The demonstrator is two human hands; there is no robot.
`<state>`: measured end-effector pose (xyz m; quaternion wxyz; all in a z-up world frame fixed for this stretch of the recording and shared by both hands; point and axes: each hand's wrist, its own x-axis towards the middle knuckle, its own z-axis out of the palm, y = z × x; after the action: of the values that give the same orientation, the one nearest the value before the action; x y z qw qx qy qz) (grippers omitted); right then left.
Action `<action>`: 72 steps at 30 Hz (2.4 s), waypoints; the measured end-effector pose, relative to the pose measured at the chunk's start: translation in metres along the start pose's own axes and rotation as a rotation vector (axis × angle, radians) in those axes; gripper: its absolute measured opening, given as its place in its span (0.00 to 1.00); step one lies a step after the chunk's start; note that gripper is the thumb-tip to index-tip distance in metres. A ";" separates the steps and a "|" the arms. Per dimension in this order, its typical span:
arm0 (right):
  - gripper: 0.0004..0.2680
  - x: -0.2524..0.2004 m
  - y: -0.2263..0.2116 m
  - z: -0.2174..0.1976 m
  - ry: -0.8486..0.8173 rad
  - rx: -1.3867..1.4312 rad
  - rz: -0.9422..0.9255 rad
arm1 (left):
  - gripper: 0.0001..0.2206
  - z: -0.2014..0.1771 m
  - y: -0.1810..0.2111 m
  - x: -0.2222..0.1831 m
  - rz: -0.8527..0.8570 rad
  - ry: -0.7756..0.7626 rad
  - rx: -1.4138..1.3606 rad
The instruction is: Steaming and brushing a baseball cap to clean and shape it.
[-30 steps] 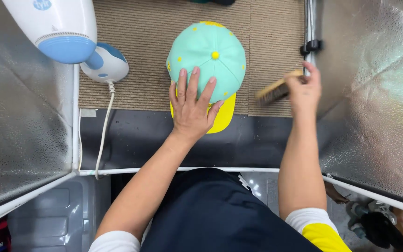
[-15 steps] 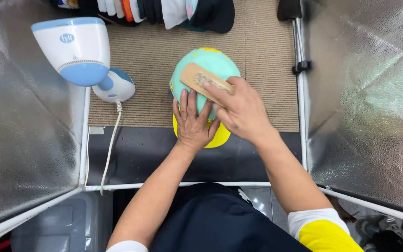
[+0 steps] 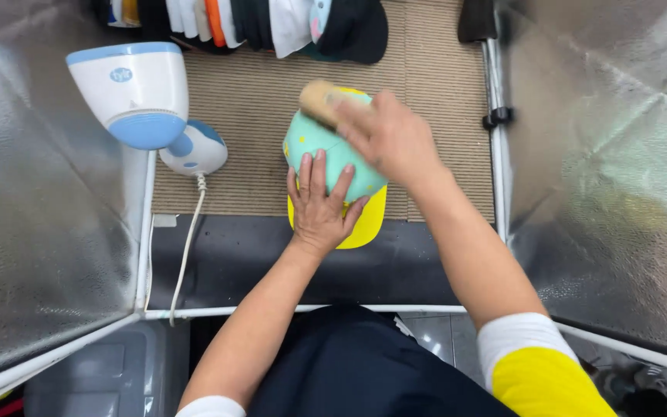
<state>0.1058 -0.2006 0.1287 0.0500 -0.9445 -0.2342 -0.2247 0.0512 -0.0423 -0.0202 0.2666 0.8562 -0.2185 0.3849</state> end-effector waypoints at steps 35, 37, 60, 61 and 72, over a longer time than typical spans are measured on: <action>0.15 0.018 0.083 0.059 -0.056 0.427 0.406 | 0.29 -0.002 -0.007 0.001 0.045 0.031 0.020; 0.13 0.023 0.027 -0.003 -0.131 0.489 0.228 | 0.29 0.000 -0.012 0.005 0.042 0.041 0.051; 0.18 -0.063 0.010 0.020 0.085 0.559 0.689 | 0.32 -0.011 -0.007 0.007 0.080 0.016 0.037; 0.20 -0.066 0.009 0.015 -0.068 0.664 0.869 | 0.32 -0.011 -0.007 0.008 0.074 0.011 0.033; 0.21 -0.130 -0.011 0.022 -0.245 0.874 1.337 | 0.39 -0.070 0.017 -0.029 -1.199 -0.364 -0.504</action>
<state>0.0073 -0.2409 0.0507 0.5127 -0.7976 0.3099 0.0697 -0.0143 -0.0064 0.0020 0.5845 0.7923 0.1698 -0.0427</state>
